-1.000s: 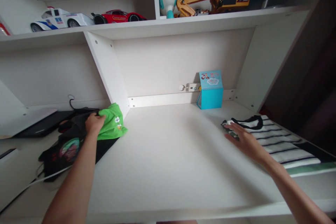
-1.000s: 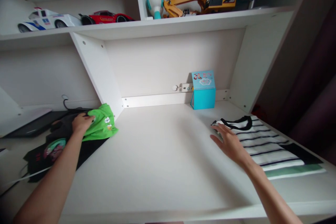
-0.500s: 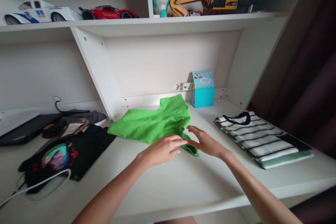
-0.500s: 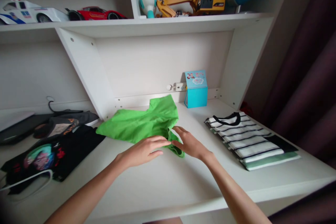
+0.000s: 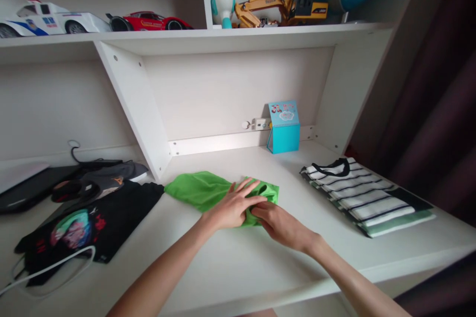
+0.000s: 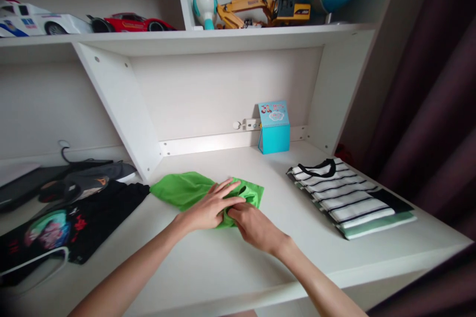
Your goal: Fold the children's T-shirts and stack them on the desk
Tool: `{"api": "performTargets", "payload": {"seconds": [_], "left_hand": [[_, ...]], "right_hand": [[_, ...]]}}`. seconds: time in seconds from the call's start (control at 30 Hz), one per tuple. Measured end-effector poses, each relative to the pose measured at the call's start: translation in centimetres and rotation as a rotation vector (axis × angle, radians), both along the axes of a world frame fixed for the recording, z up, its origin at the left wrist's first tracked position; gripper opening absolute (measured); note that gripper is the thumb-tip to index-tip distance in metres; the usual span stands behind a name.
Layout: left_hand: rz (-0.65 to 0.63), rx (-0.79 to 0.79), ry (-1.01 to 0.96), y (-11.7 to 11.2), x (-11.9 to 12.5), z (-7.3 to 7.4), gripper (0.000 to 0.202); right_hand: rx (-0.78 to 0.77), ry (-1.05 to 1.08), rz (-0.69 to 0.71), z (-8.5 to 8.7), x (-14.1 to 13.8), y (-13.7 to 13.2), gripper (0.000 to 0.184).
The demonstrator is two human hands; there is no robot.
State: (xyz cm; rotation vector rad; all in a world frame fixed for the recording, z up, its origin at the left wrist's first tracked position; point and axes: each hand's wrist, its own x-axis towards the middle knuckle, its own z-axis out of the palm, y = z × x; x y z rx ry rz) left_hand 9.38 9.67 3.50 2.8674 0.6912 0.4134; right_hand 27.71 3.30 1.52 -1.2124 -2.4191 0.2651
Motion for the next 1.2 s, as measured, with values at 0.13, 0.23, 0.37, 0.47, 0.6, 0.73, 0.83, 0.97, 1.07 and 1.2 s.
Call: {"api": "performTargets", "payload": {"seconds": [0.13, 0.23, 0.37, 0.47, 0.6, 0.73, 0.83, 0.97, 1.07, 1.2], "left_hand": [[-0.016, 0.007, 0.021, 0.6, -0.4, 2.3, 0.024], [0.036, 0.026, -0.051, 1.2, -1.5, 3.9, 0.006], [0.063, 0.076, -0.181, -0.1, -2.2, 6.3, 0.014], [0.120, 0.055, -0.206, -1.8, -2.8, 7.8, 0.016], [0.225, -0.065, -0.272, -4.2, -4.2, 9.1, 0.011], [0.281, -0.443, -0.354, -6.3, -5.5, 9.8, 0.044], [0.138, -0.777, -0.201, -7.1, -5.9, 9.1, 0.043], [0.132, -0.899, 0.051, -5.7, -6.3, 6.4, 0.035], [0.329, -0.727, 0.083, -2.4, -6.9, 5.9, 0.023], [0.544, 0.017, -0.304, 2.1, -7.2, 10.3, 0.017]], "right_hand": [[-0.034, 0.134, 0.016, 2.7, 0.6, -1.9, 0.028], [-0.056, 0.258, -0.023, 3.5, 2.2, -2.4, 0.036], [-0.017, 0.328, -0.065, 3.9, 4.2, -2.1, 0.032], [0.119, 0.373, -0.257, 4.4, 6.1, -1.7, 0.021], [0.275, 0.438, -0.450, 5.7, 8.1, -2.6, 0.016], [0.109, 0.575, -0.338, 7.1, 8.3, -4.9, 0.029], [0.038, 0.612, -0.332, 7.5, 8.2, -5.9, 0.029], [-0.170, 0.339, -0.169, 6.9, 9.3, -3.5, 0.024], [-0.086, 0.063, -0.240, 7.3, 10.2, 0.5, 0.022], [0.363, 0.103, -0.679, 11.6, 9.6, 4.1, 0.027]]}}
